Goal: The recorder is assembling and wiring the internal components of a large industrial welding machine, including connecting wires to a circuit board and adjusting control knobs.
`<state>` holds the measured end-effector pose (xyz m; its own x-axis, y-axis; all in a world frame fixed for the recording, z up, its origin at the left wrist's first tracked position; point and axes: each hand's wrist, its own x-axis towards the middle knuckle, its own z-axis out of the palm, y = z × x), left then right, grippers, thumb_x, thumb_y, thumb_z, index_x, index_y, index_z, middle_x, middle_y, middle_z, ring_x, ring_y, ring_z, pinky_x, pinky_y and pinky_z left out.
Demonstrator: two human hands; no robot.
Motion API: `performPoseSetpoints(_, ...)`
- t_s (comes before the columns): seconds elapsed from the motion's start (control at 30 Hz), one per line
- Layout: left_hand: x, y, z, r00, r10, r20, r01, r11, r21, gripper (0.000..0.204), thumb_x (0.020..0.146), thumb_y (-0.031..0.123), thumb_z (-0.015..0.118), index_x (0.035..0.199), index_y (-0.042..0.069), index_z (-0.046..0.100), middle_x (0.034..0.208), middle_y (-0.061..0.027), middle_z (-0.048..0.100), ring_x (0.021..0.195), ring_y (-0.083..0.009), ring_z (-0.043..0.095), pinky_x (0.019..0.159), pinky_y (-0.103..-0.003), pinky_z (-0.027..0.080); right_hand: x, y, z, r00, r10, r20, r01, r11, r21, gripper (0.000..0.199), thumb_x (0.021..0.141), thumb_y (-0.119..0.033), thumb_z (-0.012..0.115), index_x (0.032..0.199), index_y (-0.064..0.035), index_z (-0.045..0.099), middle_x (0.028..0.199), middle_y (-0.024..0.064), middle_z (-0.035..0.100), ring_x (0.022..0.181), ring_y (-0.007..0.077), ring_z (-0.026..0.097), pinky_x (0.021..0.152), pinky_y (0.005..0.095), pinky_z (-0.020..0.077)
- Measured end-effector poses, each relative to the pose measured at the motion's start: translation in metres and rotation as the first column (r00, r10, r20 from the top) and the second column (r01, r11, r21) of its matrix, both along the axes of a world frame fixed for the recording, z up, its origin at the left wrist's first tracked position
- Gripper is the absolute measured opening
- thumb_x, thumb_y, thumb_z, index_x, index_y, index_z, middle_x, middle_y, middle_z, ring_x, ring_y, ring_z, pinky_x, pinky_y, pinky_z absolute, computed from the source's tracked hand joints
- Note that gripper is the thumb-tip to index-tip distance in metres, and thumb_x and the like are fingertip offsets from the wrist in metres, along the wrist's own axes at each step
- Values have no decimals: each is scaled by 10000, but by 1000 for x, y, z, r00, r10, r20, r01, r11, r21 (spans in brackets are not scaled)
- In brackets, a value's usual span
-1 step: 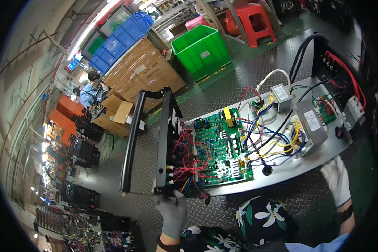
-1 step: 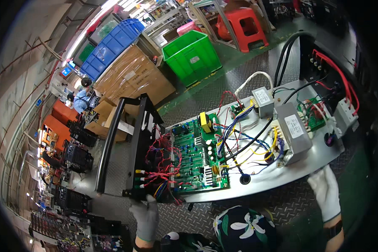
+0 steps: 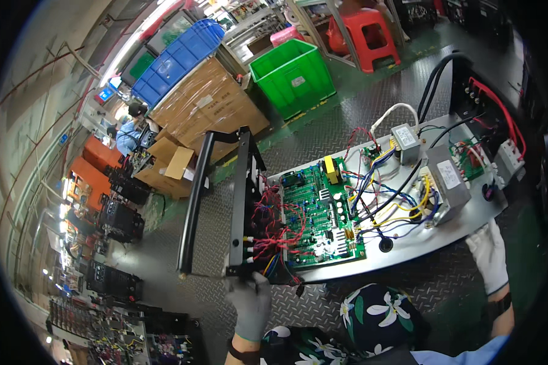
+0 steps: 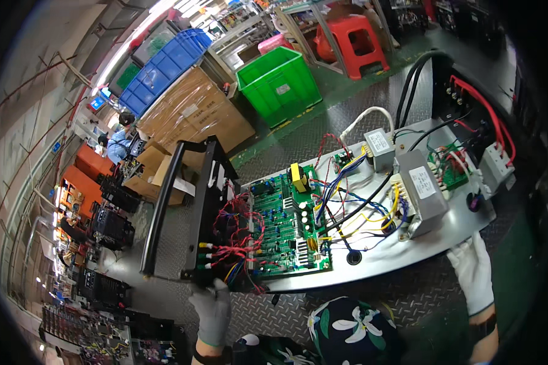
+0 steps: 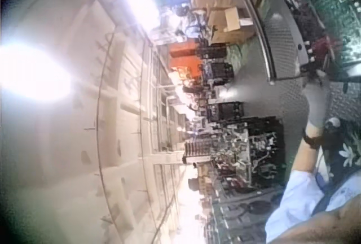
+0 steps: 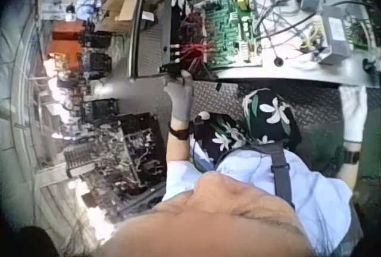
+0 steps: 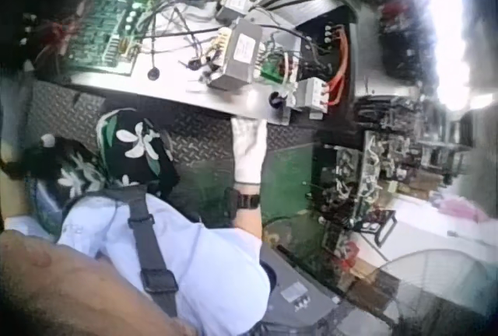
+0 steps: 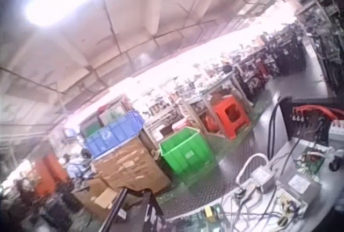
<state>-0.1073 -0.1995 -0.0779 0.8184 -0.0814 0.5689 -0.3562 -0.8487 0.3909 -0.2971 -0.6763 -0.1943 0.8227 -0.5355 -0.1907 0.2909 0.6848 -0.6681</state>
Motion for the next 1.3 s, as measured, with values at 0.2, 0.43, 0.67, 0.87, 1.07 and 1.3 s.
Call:
performPoseSetpoints(0.2,20,15,-13,976,-33,217,-27,962,271,370,843,129,609,1176,-31,582,1122,-273,590,1023,-476,559,959,-516,431,19,-12,-13,985,1,-174,5,999,34,272,983,-401,631,1088,-151,624,981,27,631,811,139,588,665,285,501)
performPoseSetpoints(0.43,35,41,-17,968,193,162,-233,929,286,345,873,172,598,1136,-49,574,1023,-267,624,990,-470,584,902,-546,455,-14,55,5,975,-46,-219,46,999,-4,376,1009,-454,568,1127,-97,588,1029,62,647,876,198,631,781,354,532)
performPoseSetpoints(0.67,22,77,-16,980,159,117,-158,987,-16,199,864,97,595,998,-50,605,779,-246,640,693,-466,625,599,-515,482,-53,118,23,965,-81,-250,64,995,-75,422,968,-456,645,1121,-73,555,1032,85,643,923,217,648,797,375,541)
performPoseSetpoints(0.87,-11,79,-8,965,264,-8,-261,960,97,332,890,77,564,1196,-53,563,953,-244,676,835,-401,675,716,-452,520,-55,107,24,963,-32,-266,10,996,-86,421,978,-476,613,1147,-97,543,1051,46,632,930,182,634,802,365,495)
performPoseSetpoints(1.07,-26,73,-6,975,217,47,-214,975,-61,207,906,127,568,1047,-24,579,841,-258,658,741,-488,640,612,-504,498,-67,97,47,832,325,-449,-450,869,-205,612,997,-516,546,1191,64,575,1044,181,678,927,252,682,826,361,551)
performPoseSetpoints(1.3,-19,82,-5,981,186,-50,-187,982,-26,270,930,127,555,1143,-38,559,957,-254,661,855,-427,651,725,-471,504,-42,105,122,765,456,-456,-644,506,-574,227,885,-43,622,1070,69,688,985,154,744,910,210,725,834,329,577)
